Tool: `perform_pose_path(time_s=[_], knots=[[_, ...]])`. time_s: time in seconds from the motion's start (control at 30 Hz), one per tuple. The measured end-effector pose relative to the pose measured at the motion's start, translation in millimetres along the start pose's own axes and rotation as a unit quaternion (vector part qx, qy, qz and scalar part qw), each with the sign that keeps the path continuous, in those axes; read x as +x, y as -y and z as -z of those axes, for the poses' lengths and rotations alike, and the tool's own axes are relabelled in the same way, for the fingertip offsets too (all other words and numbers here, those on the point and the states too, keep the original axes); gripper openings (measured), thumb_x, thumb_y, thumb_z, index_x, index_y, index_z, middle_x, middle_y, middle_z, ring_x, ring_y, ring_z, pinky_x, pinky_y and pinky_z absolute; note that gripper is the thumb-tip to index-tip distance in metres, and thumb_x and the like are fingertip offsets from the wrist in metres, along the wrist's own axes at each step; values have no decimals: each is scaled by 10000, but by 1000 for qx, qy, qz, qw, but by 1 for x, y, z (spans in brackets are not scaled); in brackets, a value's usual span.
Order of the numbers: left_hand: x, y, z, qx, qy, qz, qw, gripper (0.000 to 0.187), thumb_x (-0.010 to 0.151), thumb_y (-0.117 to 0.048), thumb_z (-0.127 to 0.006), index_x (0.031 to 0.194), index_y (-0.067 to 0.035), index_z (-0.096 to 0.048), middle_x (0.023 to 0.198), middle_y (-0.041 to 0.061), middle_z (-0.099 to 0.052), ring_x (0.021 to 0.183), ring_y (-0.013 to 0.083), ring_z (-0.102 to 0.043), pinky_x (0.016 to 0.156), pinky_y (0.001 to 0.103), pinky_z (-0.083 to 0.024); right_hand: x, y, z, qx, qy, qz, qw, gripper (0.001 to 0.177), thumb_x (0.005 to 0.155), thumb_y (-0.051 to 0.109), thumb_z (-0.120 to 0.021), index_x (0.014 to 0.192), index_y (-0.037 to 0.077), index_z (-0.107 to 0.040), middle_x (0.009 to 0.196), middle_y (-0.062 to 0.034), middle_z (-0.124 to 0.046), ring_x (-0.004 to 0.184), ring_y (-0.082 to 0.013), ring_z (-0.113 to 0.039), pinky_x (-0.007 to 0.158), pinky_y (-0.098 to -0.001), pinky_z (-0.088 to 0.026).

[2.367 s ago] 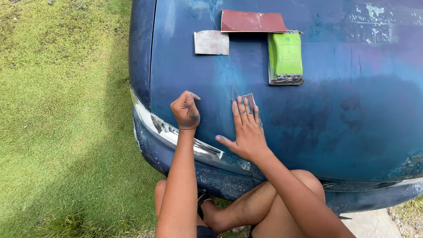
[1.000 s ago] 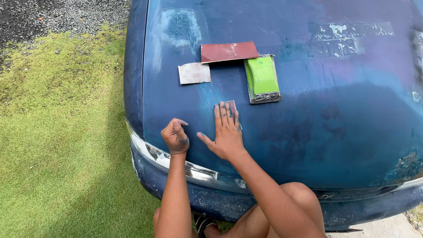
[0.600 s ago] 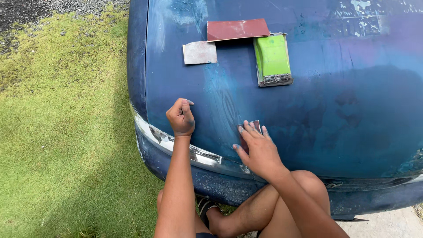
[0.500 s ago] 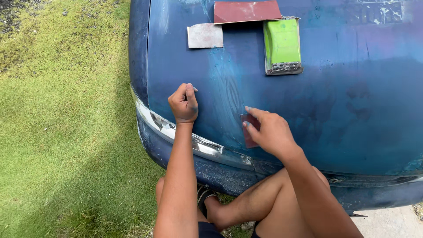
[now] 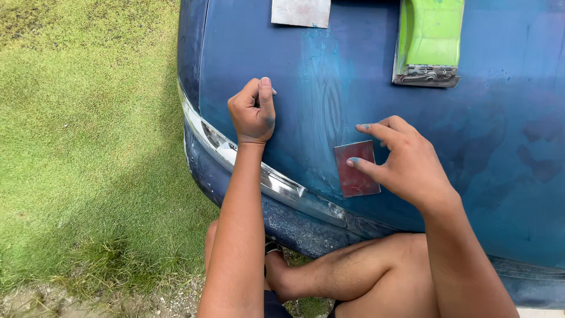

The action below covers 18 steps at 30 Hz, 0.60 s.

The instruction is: The person sands a section of a blue car's hood using a small sanding block held in the right hand. The person sits on the ground in front of the vehicle, rubbing the sandpaper back and forth over the paint surface.

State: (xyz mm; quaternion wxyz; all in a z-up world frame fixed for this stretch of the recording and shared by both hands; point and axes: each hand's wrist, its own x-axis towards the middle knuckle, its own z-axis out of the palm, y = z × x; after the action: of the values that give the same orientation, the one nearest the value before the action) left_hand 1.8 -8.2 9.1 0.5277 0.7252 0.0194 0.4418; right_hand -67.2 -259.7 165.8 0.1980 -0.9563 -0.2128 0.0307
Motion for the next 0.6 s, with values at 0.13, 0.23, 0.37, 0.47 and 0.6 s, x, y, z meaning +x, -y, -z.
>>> perform_pose_path(time_s=[0.13, 0.23, 0.37, 0.47, 0.6], knots=[[2, -3, -1, 9, -3, -4, 1000, 407, 1047, -275, -540, 649, -215, -604, 416, 48, -413, 406, 211, -512, 515, 277, -494, 0, -14, -23, -76, 28, -50, 995, 528, 737, 191, -935, 1231, 110, -764, 1013, -157, -691, 894, -329, -725, 719, -427, -608], [5, -13, 2, 7, -4, -6, 1000, 416, 1047, -276, -539, 642, -207, -602, 408, 49, -410, 397, 203, -496, 501, 273, -485, 2, -24, -33, -137, 19, -53, 989, 466, 735, 245, -917, 1167, 189, -751, 953, -56, -692, 895, -252, -730, 711, -381, -610], [7, -22, 4, 14, 24, -21, 999, 479, 1062, -320, -479, 644, -90, -523, 560, -33, -409, 524, 101, -323, 531, 280, -298, 3, -28, -40, -106, 62, -131, 984, 419, 770, 304, -808, 1162, 244, -672, 1024, -31, -647, 973, -311, -645, 736, -517, -516], [8, -22, 5, 10, 24, -18, 1000, 479, 1059, -330, -478, 647, -92, -532, 556, -37, -385, 524, 97, -318, 529, 275, -297, 5, -37, -30, -98, 26, -122, 987, 416, 777, 298, -824, 1165, 227, -688, 1034, -51, -608, 907, -289, -646, 725, -510, -515], [8, -23, 4, -7, 22, -24, 999, 486, 1060, -341, -473, 650, -86, -535, 569, -38, -371, 541, 94, -318, 533, 277, -287, 14, -73, -21, -29, -109, -46, 993, 319, 813, 143, -889, 1100, 133, -750, 1040, -99, -606, 738, -215, -664, 747, -414, -510]])
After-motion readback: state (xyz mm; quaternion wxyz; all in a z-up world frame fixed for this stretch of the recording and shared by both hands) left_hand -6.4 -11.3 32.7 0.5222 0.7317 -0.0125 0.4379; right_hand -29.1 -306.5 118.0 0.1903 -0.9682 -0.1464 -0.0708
